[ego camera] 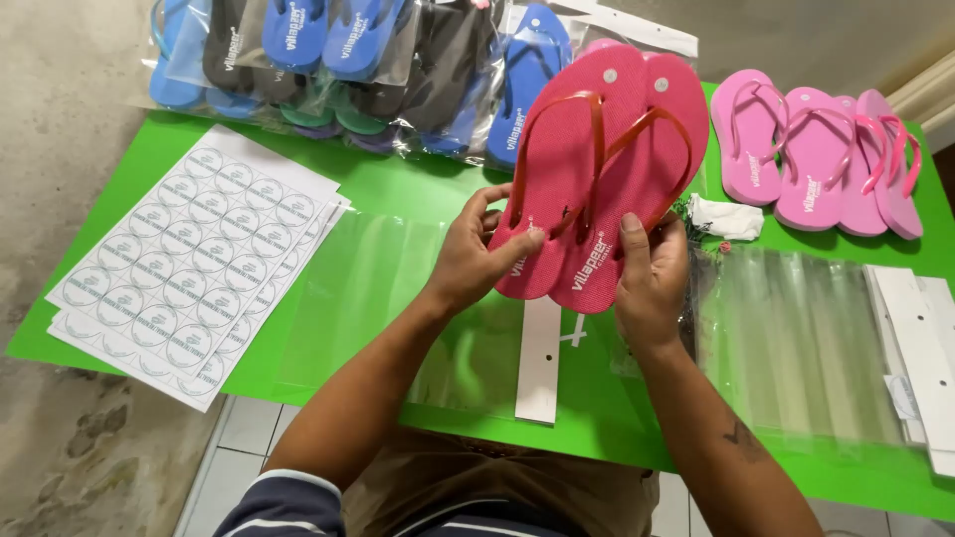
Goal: Packaging flip-flops into plastic bags and attaching labels and tags.
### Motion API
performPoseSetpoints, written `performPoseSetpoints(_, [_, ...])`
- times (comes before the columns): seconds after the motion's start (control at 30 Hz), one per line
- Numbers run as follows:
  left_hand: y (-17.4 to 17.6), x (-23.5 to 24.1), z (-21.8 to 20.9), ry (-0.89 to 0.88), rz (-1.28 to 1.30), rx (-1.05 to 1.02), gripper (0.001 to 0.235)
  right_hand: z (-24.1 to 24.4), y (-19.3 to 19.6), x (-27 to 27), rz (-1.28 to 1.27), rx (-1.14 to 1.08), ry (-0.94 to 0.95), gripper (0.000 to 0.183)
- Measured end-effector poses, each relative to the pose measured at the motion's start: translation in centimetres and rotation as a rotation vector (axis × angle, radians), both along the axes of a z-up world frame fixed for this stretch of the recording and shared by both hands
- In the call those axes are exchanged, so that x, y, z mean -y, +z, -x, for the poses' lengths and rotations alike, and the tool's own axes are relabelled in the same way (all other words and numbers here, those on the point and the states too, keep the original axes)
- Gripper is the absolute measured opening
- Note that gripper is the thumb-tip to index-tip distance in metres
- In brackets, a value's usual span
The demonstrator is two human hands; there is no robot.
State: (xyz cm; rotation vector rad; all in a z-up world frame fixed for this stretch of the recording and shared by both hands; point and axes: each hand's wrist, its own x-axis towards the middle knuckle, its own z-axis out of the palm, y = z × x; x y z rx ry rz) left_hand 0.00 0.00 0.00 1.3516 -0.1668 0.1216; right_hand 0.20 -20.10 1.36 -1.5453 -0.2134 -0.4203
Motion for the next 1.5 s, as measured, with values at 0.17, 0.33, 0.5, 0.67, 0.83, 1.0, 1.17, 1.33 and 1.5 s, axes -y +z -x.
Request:
performPoseSetpoints(0.17, [-1.5,1.6,0.6,-0.188,0.32,-0.226,0.077,0.8,-1.3,-0.4,-0.17,-0.035,-0.134,0.019])
performPoseSetpoints(0.33, [-1.5,3.3,1.2,-0.195,0.461,-0.414,0.057,0.3,-2.4,0.3,-0.069,-0.034,-0.187,0.021])
performPoseSetpoints(0.5, [-0.6,3.4,0.9,0.015,0.351,-0.352,0.045,-0.5,-3.0,0.6,-0.123,-0.068,-0.143,0.02])
performPoseSetpoints(0.67, [-0.4,3.2,0.9,0.076,0.304,-0.305,0.046,0.2,-2.2,-0.3,-0.146,-0.109,-0.124,0.023])
performPoseSetpoints(0.83, [-1.5,3.5,0.9,0.088,0.266,-0.37,0.049,0.6,-1.6,-0.9,-0.099,-0.08,-0.115,0.024])
performPoseSetpoints(1.0, [-0.4,3.8,1.2,0.065,0.383,-0.465,0.044,0.7,-1.5,-1.0,-0.054,-0.04,-0.146,0.022])
performPoseSetpoints(1.17, [0.0,3.5,1.2,0.034,0.365,-0.484,0.048,0.6,-1.7,-0.7,-0.048,-0.05,-0.137,0.025])
performPoseSetpoints(1.33, [0.1,3.2,1.0,0.005,0.345,-0.494,0.05,0.4,-1.6,-0.2,-0.073,-0.083,-0.095,0.026])
performPoseSetpoints(1.5, [0.5,2.8,1.0,-0.047,0.292,-0.476,0.049,0.0,-0.4,0.3,-0.208,-0.057,-0.11,0.027])
